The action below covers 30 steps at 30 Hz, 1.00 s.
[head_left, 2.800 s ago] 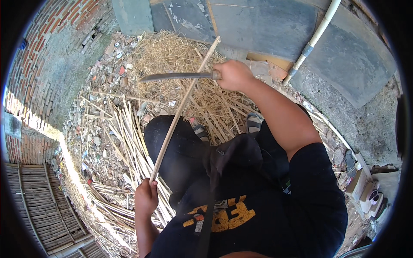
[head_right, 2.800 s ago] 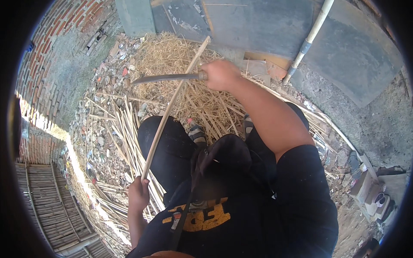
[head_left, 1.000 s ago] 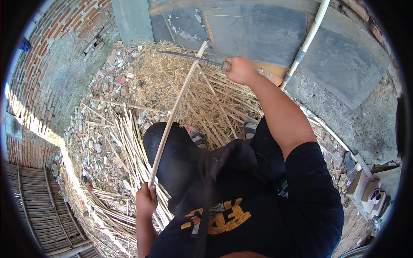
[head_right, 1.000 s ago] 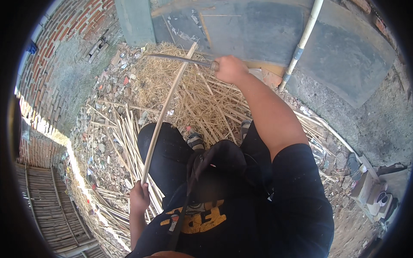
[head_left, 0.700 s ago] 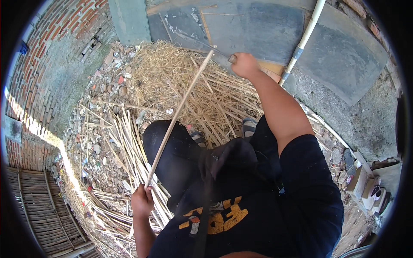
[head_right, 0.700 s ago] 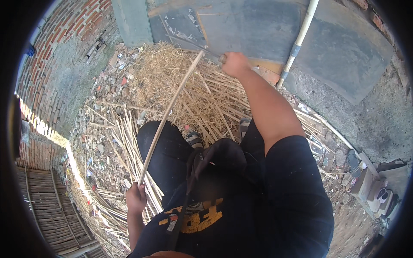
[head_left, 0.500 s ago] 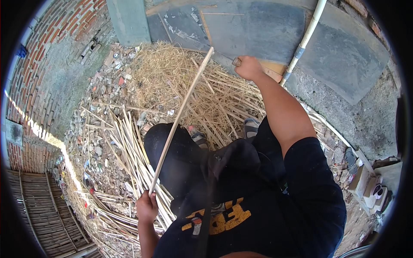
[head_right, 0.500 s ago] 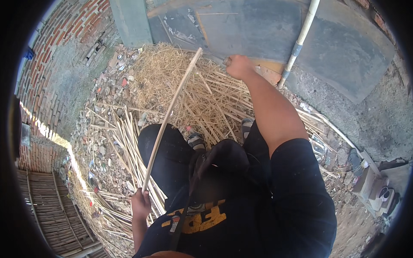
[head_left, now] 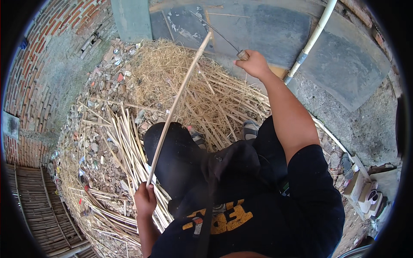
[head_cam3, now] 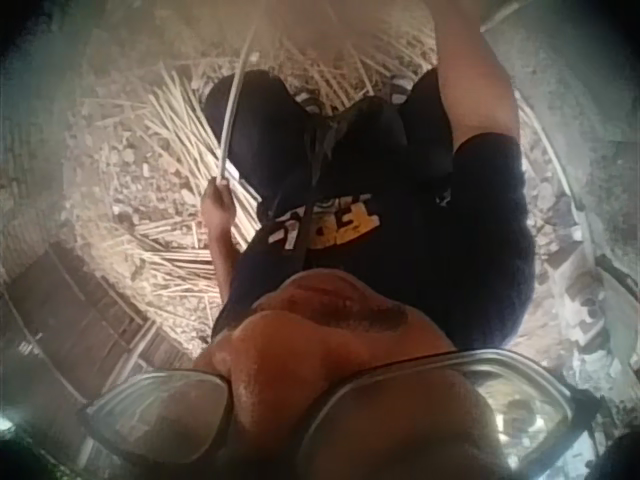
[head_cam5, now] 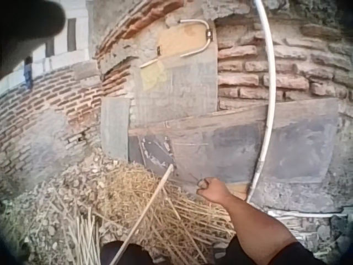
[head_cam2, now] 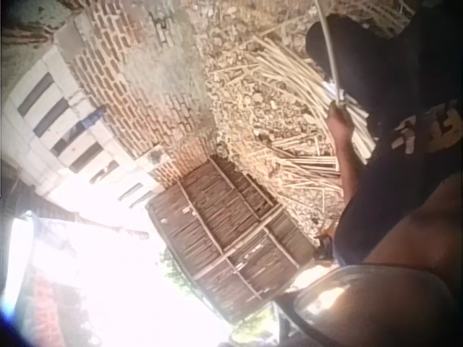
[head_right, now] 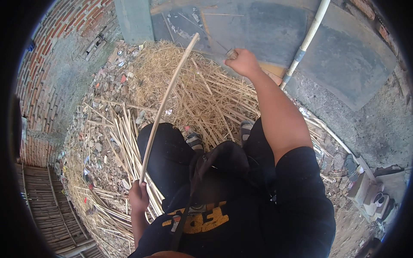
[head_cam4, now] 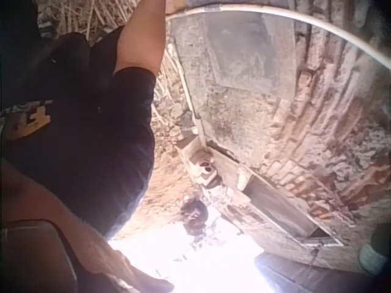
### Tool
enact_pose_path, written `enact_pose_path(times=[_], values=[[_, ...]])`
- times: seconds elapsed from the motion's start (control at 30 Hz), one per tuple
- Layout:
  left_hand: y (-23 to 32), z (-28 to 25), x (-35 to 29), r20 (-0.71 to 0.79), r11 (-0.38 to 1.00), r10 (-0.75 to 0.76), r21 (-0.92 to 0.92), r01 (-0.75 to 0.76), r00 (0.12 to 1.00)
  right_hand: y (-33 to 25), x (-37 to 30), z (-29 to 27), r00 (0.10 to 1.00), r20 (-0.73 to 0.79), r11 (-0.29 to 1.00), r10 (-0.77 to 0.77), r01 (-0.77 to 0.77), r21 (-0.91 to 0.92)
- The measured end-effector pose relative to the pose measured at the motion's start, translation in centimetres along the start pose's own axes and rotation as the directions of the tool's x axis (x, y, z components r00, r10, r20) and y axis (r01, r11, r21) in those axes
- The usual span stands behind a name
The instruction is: The person uses a cleaver-like blade to shave and thin down long strips of bamboo while sitting on a pile of wood shavings.
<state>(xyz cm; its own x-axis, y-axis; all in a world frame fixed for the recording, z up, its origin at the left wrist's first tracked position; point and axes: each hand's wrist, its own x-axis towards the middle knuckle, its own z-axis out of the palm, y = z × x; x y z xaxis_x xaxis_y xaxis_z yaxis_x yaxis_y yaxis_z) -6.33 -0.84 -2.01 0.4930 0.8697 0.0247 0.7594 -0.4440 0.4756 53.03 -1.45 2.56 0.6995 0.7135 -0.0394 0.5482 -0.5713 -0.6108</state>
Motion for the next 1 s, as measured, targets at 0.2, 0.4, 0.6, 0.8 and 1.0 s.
enact_pose_path(times=[0.2, 0.4, 0.6, 0.8, 1.0], values=[[1.7, -0.8, 5.6, -0.128, 0.998, -0.018, -0.056, 0.011, 0.992, -0.9, -0.8, -4.9, 0.975, -0.074, 0.959, -0.210, 0.220, 0.178], [0.7, -2.0, 12.3, -0.107, 0.954, 0.210, 0.238, -0.180, 0.972, 3.8, -3.0, -2.6, 0.971, -0.057, 0.970, -0.233, 0.236, 0.058], [9.5, 2.2, 14.7, 0.027, 0.913, 0.408, -0.048, -0.406, 0.913, 4.7, -3.2, -1.0, 0.966, -0.178, 0.965, -0.188, 0.215, 0.150], [14.1, 4.9, 14.8, 0.212, 0.871, 0.481, -0.229, -0.435, 0.851, 0.8, -5.5, 0.3, 0.932, -0.231, 0.948, -0.279, 0.306, 0.087], [15.8, 5.9, 14.1, 0.299, 0.865, 0.492, -0.275, -0.420, 0.818, -1.6, -6.7, 1.8, 0.900, -0.088, 0.904, -0.428, 0.424, -0.057]])
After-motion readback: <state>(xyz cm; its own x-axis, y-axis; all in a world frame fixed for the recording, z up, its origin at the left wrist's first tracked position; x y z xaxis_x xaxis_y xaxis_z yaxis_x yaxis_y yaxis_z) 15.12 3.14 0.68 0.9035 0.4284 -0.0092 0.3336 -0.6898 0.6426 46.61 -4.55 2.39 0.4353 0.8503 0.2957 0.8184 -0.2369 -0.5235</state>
